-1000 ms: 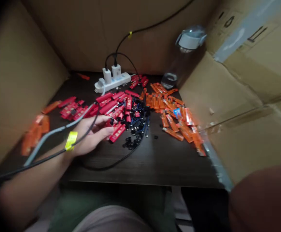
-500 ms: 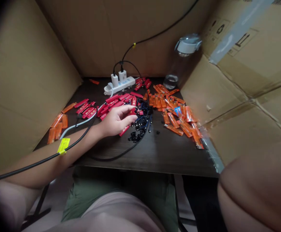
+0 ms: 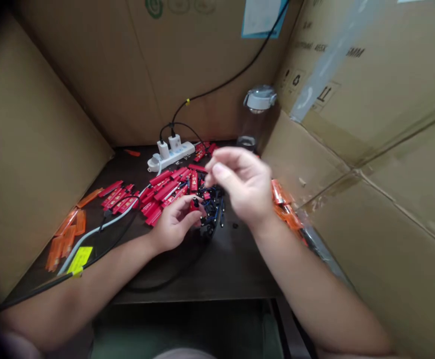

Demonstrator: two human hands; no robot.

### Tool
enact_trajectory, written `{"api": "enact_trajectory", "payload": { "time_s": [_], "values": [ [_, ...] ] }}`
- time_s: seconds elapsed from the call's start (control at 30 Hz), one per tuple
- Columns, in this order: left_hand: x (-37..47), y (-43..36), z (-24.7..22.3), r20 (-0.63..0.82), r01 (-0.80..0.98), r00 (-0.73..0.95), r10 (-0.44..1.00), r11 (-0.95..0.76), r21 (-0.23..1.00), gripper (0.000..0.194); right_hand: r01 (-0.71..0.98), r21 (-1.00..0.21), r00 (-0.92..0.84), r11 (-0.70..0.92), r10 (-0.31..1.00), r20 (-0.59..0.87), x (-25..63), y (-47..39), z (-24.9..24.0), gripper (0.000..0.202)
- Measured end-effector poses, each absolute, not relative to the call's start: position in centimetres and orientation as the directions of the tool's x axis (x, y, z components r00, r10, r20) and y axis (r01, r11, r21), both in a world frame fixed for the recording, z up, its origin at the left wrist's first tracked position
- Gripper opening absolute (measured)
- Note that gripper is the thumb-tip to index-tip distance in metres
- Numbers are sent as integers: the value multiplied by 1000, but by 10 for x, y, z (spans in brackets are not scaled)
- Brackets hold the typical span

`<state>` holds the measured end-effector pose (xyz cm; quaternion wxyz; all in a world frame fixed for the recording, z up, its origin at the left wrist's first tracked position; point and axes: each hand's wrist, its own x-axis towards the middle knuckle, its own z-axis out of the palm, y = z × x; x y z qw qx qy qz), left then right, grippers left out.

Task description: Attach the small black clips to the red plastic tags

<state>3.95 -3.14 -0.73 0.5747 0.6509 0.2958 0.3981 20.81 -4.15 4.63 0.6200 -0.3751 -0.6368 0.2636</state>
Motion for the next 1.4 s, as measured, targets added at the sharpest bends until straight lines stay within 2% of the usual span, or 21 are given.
{"api": "enact_trajectory", "payload": {
  "time_s": [0.1,0.17,0.3,0.43,0.63,0.8,1.0,1.2,1.4],
  "values": [
    [35,-32,-6,173,-114,452,875,-136,984,31,64,-842,22,535,843,538,195,-45,26,14],
    [32,-34,-5,183,-121,416,891,-145,982,30,104,-826,-51,553,833,551,188,-53,17,18],
    [31,-38,-9,279,-141,377,883,-244,960,26,310,-669,-94,676,722,686,181,-60,13,21],
    [34,-42,-18,411,-89,300,861,-404,910,26,401,-523,-140,752,614,777,182,-58,12,26],
    [33,-44,-22,504,39,287,814,-536,843,28,438,-469,-168,767,582,796,181,-61,13,26],
    [33,-44,-19,563,79,264,783,-599,797,25,468,-431,-197,771,567,800,181,-62,13,24],
    [32,-45,-12,632,88,277,724,-674,734,24,522,-319,-210,791,481,851,180,-63,14,24],
    [31,-50,-10,627,91,291,723,-673,734,26,551,-344,-126,760,484,866,174,-69,13,24],
    [32,-51,-11,605,89,263,751,-643,760,26,545,-340,-126,766,476,870,172,-66,12,25]
  ]
}}
